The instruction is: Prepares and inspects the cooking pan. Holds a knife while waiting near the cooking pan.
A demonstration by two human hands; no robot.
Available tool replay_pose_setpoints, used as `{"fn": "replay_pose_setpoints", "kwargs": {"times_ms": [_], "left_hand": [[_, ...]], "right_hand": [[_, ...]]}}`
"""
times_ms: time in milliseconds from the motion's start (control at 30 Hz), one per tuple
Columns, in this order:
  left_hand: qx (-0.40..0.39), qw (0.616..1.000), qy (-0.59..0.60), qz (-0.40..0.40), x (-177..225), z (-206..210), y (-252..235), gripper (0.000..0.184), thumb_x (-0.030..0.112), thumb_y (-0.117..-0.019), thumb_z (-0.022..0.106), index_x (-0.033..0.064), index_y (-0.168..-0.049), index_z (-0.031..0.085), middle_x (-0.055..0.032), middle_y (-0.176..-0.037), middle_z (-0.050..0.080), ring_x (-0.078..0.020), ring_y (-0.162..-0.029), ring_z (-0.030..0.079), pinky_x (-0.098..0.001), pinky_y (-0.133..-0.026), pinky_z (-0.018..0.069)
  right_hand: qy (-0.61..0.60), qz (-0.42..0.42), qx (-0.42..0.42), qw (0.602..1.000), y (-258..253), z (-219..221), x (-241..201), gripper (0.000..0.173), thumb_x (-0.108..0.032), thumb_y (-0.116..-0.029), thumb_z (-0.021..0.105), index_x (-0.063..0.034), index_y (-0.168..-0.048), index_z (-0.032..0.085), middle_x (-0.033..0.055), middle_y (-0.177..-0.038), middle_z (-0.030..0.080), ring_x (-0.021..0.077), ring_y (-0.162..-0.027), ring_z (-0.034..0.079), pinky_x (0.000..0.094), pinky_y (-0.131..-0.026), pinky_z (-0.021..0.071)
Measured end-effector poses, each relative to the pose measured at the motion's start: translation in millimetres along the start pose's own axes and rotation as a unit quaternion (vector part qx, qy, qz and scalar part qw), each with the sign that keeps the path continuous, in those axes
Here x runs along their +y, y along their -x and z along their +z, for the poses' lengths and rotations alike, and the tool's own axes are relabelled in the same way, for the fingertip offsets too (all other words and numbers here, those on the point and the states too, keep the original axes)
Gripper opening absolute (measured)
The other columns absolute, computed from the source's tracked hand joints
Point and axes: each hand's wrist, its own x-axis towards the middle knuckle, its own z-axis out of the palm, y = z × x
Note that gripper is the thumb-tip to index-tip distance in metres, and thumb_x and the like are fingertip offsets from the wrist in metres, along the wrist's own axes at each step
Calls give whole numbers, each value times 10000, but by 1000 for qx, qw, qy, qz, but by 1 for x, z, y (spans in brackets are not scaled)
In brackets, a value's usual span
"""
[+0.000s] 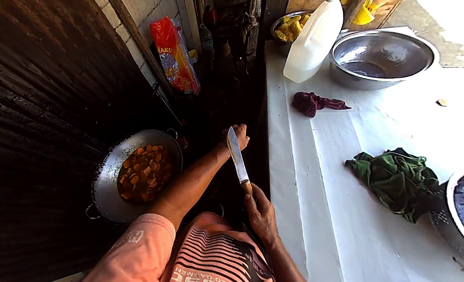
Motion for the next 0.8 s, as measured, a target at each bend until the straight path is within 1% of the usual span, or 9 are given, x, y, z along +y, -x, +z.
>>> {"fn": "replay_pose_setpoints", "kwargs": {"times_ms": [200,300,400,467,533,600,633,733,800], "left_hand": [[4,1000,10,14,-6,8,-8,488,335,-1005,599,42,-1393,566,-207,-1277,651,-363,-1205,636,-589,-971,519],[-27,999,17,15,1,-4,2,493,314,-1035,574,21,-1430,531,-228,-1330,618,-375,-1253,602,-594,-1017,489],[-12,1000,-15,5,3,-5,6,446,330,-1035,567,60,-1391,566,-195,-1277,646,-354,-1181,643,-575,-947,522],[-9,1000,-19,5,2,-5,5,448,338,-1033,569,62,-1386,569,-192,-1269,649,-353,-1177,646,-572,-944,528],[-31,999,-3,6,2,-7,5,478,331,-1044,561,40,-1421,538,-214,-1317,624,-368,-1228,618,-580,-993,504],[-14,1000,-4,4,-2,1,-1,457,345,-1021,579,55,-1374,573,-197,-1281,658,-355,-1203,643,-585,-956,524],[-8,1000,-3,5,-3,3,-2,450,344,-1017,584,56,-1362,580,-195,-1271,663,-353,-1197,647,-590,-946,526],[-25,999,15,16,-2,-3,1,481,311,-1034,572,19,-1415,540,-224,-1306,631,-374,-1231,616,-590,-1002,499],[-13,1000,-3,13,0,-4,6,451,323,-1035,569,40,-1386,565,-206,-1283,641,-365,-1191,637,-582,-961,516]], "right_hand": [[6,2,8,1000,-1,4,-2,427,-258,-1012,505,-7,-1330,641,81,-1074,732,51,-877,675,238,-787,560],[14,-20,0,1000,0,7,-4,426,-259,-1011,506,-2,-1319,649,92,-1089,735,61,-895,683,245,-807,564],[-10,-50,-45,998,2,6,-8,414,-254,-1016,507,-7,-1312,657,89,-1118,733,69,-940,688,253,-839,571],[-38,-49,-55,997,1,5,-9,415,-258,-1019,511,-7,-1318,651,66,-1087,730,50,-895,676,235,-799,572],[-55,-22,-19,998,0,8,-8,419,-257,-1018,509,10,-1316,634,40,-967,710,34,-754,637,218,-683,554],[-36,8,18,999,-3,10,-5,418,-258,-1020,507,-1,-1327,630,37,-917,699,41,-700,621,229,-639,543],[-16,10,25,999,-3,11,-4,416,-257,-1019,507,-9,-1327,635,45,-940,709,44,-729,634,234,-666,548],[33,-35,12,999,1,13,-5,429,-258,-1010,507,-7,-1326,650,96,-1091,738,81,-914,693,266,-821,572],[25,-69,-19,997,5,15,-8,422,-260,-1009,515,-12,-1318,661,100,-1118,734,103,-973,697,279,-861,576]]}}
